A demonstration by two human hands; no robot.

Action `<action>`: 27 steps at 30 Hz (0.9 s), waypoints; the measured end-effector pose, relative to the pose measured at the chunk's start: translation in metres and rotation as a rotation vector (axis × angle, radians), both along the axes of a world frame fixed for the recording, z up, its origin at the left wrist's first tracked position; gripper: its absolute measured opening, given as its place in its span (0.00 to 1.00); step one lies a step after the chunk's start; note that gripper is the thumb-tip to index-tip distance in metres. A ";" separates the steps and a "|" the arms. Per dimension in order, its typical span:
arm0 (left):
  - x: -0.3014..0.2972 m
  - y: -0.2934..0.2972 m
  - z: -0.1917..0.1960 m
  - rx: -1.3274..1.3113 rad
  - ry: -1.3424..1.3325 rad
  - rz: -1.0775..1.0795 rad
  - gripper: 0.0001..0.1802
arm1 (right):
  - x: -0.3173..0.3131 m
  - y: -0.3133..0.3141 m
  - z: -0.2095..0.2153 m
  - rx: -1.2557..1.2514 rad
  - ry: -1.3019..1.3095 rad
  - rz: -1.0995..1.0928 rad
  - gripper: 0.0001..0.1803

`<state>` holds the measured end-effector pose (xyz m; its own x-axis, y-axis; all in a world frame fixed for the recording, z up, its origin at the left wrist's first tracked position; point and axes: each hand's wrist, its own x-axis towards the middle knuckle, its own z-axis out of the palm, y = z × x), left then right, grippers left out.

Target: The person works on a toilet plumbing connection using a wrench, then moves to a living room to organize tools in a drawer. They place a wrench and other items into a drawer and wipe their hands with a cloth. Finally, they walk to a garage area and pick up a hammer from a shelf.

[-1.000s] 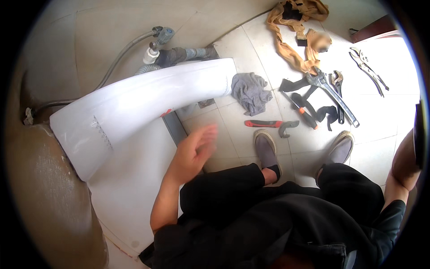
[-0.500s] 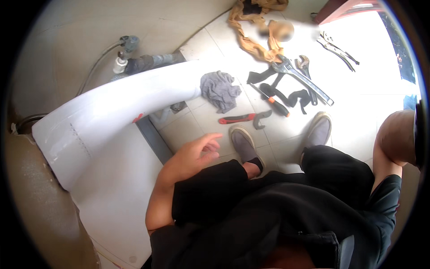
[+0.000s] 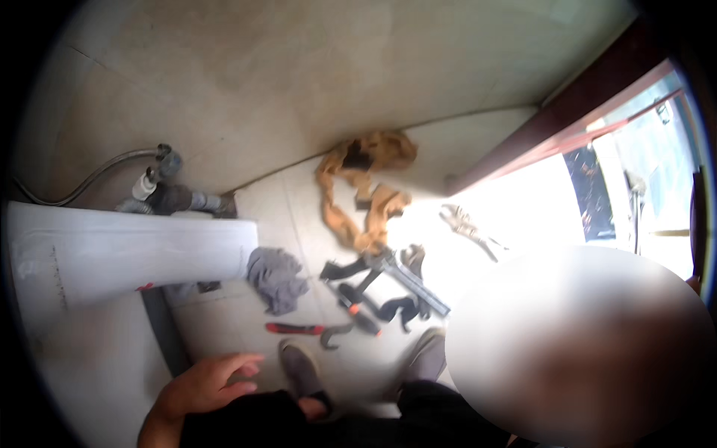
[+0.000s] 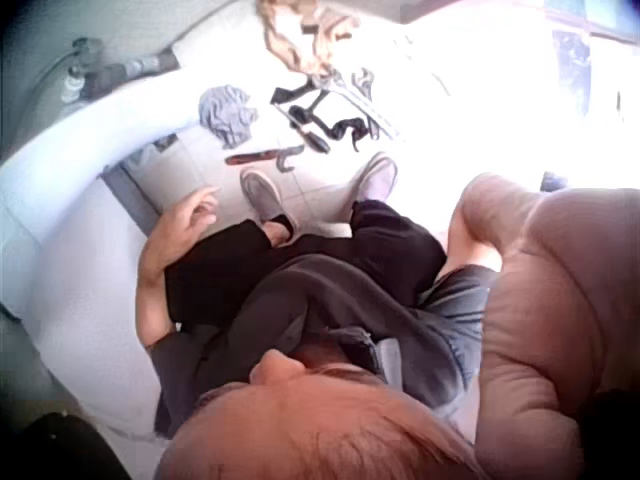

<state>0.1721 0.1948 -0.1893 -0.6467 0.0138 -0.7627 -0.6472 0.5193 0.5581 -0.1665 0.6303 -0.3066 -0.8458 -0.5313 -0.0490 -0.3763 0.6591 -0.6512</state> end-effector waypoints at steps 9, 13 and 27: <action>0.026 -0.022 -0.059 0.110 -0.264 0.052 0.35 | 0.016 0.028 -0.054 0.117 -0.085 -0.084 0.22; 0.002 0.011 0.006 0.002 -0.039 0.035 0.30 | 0.002 0.010 -0.031 -0.006 -0.057 -0.066 0.22; -0.002 -0.036 -0.024 0.033 -0.053 0.117 0.24 | 0.006 -0.145 0.088 -0.420 0.284 0.193 0.22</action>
